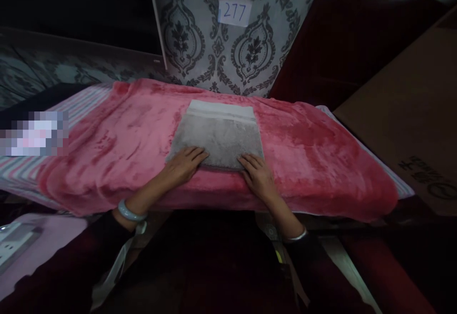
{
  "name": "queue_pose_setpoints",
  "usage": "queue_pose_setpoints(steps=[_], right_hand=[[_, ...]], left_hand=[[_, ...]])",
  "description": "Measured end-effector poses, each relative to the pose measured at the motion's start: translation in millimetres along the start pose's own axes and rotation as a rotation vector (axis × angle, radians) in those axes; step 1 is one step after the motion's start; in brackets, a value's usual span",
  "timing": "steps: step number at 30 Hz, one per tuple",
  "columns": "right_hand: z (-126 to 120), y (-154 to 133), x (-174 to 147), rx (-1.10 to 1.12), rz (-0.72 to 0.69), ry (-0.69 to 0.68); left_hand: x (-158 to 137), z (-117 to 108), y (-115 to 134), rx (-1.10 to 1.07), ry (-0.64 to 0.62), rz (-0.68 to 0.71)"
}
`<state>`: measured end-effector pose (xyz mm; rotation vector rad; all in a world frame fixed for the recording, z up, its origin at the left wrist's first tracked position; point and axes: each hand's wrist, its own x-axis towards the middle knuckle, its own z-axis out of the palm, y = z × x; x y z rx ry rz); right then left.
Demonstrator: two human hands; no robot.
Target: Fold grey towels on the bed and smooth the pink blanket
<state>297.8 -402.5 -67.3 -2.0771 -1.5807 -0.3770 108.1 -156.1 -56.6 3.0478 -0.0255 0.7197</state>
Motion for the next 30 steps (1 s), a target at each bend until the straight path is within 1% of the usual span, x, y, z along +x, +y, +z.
queue_pose_setpoints(steps=[3, 9, 12, 13, 15, 17, 19, 21, 24, 26, 30], right_hand=[[-1, -1, 2, -0.031, -0.011, 0.004], [-1, -6, 10, -0.121, -0.022, -0.02], [-3, -6, 16, -0.099, -0.033, -0.026], [-4, -5, 18, -0.083, -0.033, -0.02], [-6, -4, 22, -0.058, -0.03, 0.004], [-8, -3, 24, -0.049, -0.029, 0.03], [-8, -3, 25, -0.049, -0.035, 0.043], [-7, -3, 24, -0.046, -0.048, 0.041], [-4, -2, 21, -0.037, -0.05, 0.047], [-2, -1, 20, -0.033, -0.048, 0.067], [3, 2, 16, -0.033, -0.063, 0.089]], left_hand=[[1, -2, -3, -0.008, 0.033, 0.03], [0, -2, -3, -0.022, 0.121, 0.04], [-2, 0, -2, -0.019, 0.172, 0.017], [-2, 0, -2, -0.014, 0.183, 0.027], [-2, -2, -1, 0.006, 0.197, 0.106], [0, -6, 1, 0.044, 0.192, 0.206], [3, -10, 4, 0.081, 0.168, 0.261], [8, -12, 9, 0.112, 0.13, 0.267], [16, -9, 15, 0.169, 0.099, 0.237], [19, -5, 17, 0.201, 0.104, 0.24], [19, -2, 16, 0.212, 0.141, 0.312]])
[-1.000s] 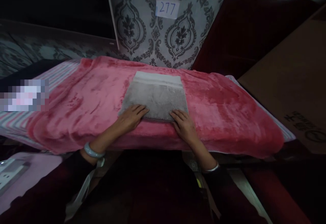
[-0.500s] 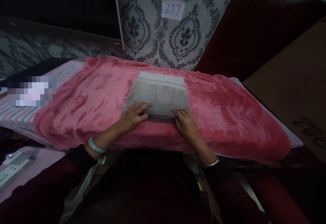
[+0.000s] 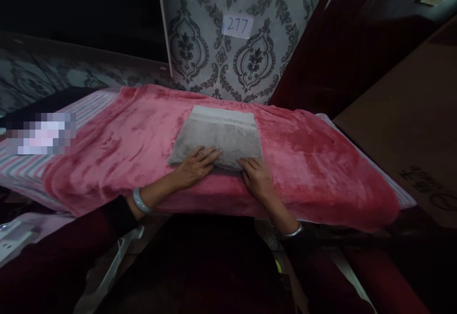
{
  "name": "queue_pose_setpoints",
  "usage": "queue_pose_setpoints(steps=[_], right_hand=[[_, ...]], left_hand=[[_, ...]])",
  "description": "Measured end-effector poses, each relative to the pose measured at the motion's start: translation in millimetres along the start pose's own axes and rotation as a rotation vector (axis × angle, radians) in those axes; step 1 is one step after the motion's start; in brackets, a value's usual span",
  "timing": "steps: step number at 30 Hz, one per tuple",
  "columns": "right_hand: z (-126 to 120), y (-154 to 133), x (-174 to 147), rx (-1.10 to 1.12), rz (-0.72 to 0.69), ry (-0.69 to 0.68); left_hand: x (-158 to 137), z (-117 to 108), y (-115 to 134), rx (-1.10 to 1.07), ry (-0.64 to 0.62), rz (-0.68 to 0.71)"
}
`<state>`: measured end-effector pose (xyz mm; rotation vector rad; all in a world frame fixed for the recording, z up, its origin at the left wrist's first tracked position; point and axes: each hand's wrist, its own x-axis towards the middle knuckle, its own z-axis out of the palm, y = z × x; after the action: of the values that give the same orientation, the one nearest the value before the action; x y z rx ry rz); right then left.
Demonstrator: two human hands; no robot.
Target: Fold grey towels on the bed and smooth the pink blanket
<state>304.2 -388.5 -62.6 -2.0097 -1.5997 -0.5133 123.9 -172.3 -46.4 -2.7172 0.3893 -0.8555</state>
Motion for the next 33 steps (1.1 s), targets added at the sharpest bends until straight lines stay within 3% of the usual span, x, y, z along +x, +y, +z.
queue_pose_setpoints(steps=[8, 12, 18, 23, 28, 30, 33], right_hand=[[0, -1, -6, -0.049, 0.02, -0.112], [-2, 1, -3, -0.056, 0.026, -0.09], [-2, -5, -7, -0.061, 0.024, -0.133], [-22, -11, -7, 0.082, 0.035, -0.063], [-38, -11, 24, 0.073, 0.077, 0.012], [-32, -10, 35, 0.014, 0.088, -0.003], [-12, -11, 36, -0.086, 0.114, -0.177]], left_hand=[[-1, -12, -1, -0.173, -0.161, -0.068], [0, -11, -1, -0.207, -0.209, -0.099], [-5, -3, -2, -0.229, -0.122, -0.066], [-12, -7, -7, -0.213, 0.018, 0.002], [1, -21, -25, -0.362, 0.091, -0.302], [8, -20, -30, -0.336, 0.007, -0.393], [8, -7, -30, -0.268, -0.199, -0.443]])
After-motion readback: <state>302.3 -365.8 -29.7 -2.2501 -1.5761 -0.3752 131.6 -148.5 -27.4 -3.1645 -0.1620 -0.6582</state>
